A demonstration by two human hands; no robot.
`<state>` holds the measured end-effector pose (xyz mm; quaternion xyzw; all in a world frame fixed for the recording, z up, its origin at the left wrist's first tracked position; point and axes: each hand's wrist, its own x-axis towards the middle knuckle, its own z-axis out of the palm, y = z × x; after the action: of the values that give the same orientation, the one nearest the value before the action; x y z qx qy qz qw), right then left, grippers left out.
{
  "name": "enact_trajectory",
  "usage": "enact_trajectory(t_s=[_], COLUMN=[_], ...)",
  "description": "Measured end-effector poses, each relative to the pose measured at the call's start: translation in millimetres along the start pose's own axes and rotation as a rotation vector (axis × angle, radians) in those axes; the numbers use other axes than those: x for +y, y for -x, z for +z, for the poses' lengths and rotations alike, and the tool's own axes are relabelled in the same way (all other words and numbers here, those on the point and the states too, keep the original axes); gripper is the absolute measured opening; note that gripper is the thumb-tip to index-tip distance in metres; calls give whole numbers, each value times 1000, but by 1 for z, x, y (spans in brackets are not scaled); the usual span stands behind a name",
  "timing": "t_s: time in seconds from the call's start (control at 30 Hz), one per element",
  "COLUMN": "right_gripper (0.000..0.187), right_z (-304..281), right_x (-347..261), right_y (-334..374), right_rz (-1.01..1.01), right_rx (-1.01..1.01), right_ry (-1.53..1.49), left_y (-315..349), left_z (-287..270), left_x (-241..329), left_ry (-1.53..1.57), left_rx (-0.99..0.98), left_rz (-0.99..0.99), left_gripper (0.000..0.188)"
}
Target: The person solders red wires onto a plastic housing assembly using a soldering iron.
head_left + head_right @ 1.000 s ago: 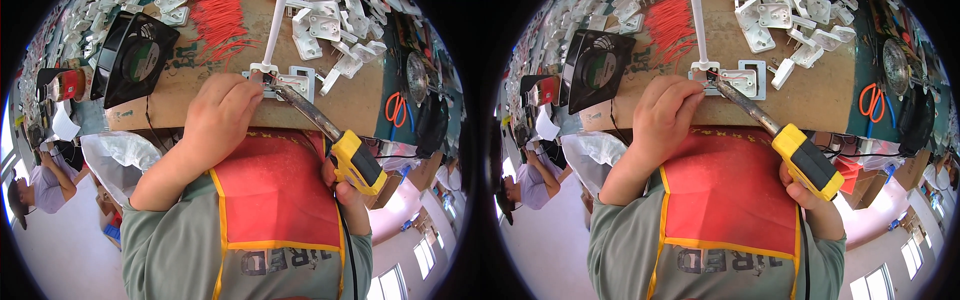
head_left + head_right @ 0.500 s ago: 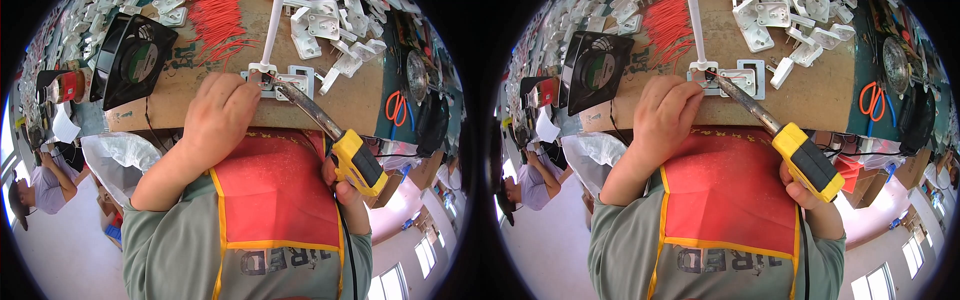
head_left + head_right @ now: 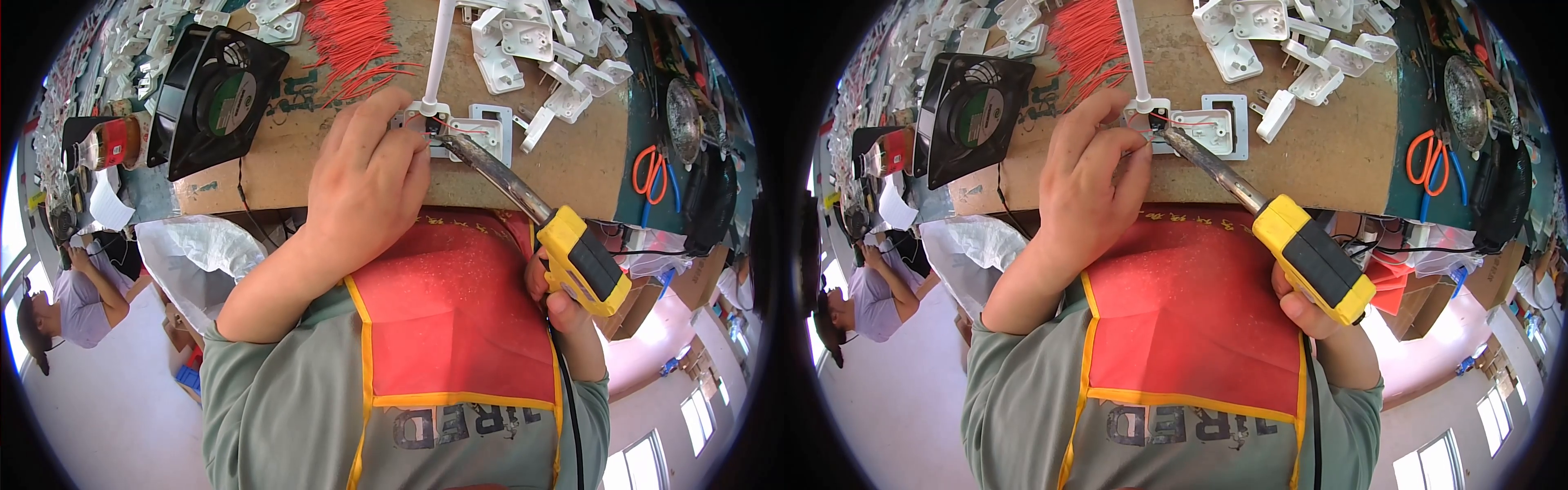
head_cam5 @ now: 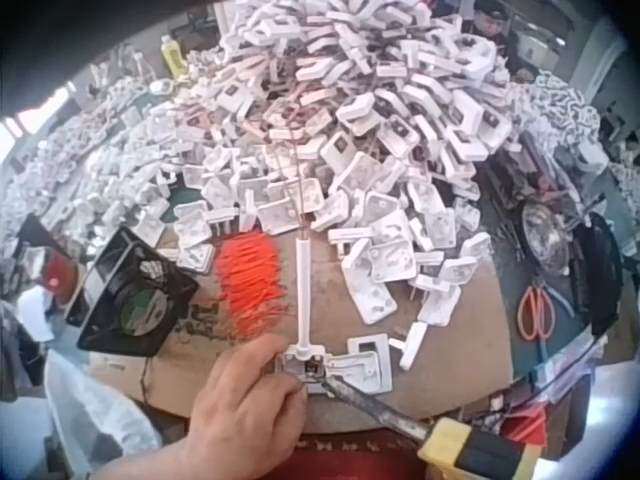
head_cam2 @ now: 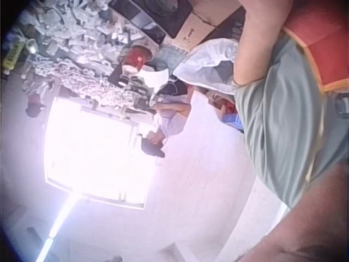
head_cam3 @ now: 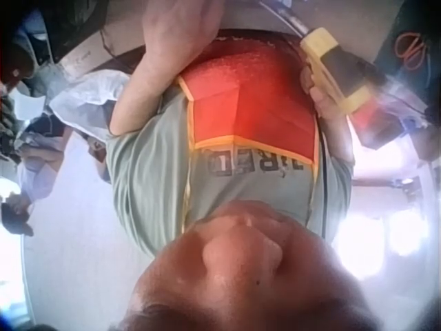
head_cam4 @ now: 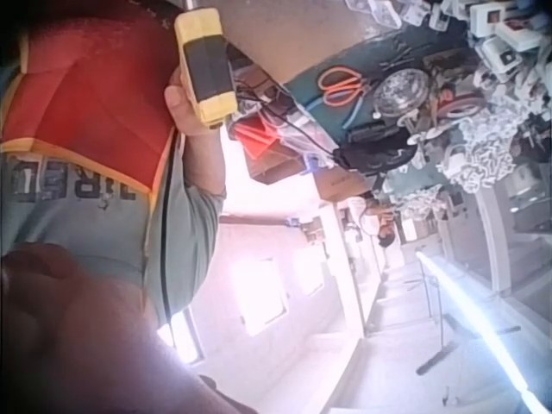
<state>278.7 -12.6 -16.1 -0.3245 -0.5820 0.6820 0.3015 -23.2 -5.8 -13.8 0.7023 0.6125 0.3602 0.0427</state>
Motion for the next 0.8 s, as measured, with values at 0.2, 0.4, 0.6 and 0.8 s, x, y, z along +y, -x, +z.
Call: enact_trajectory(t_s=[0.2,0.4,0.6,0.8], right_gripper=[42,43,61,46], right_z=[-1,-2,1,-8], right_x=[1,2,6,10], right_y=[0,-1,6,2], right_rz=[4,4,150,-20], right_rx=[-12,-20,54,-62], right_ry=[15,24,-36,29], left_y=[-1,-2,-4,-5], left_z=[-1,-1,-1,-2], left_x=[2,3,4,4], left_ry=[24,15,19,21], left_rx=[-23,-32,-31,-37], left_rz=[-13,-11,-7,-9], left_gripper=[15,15,14,14])
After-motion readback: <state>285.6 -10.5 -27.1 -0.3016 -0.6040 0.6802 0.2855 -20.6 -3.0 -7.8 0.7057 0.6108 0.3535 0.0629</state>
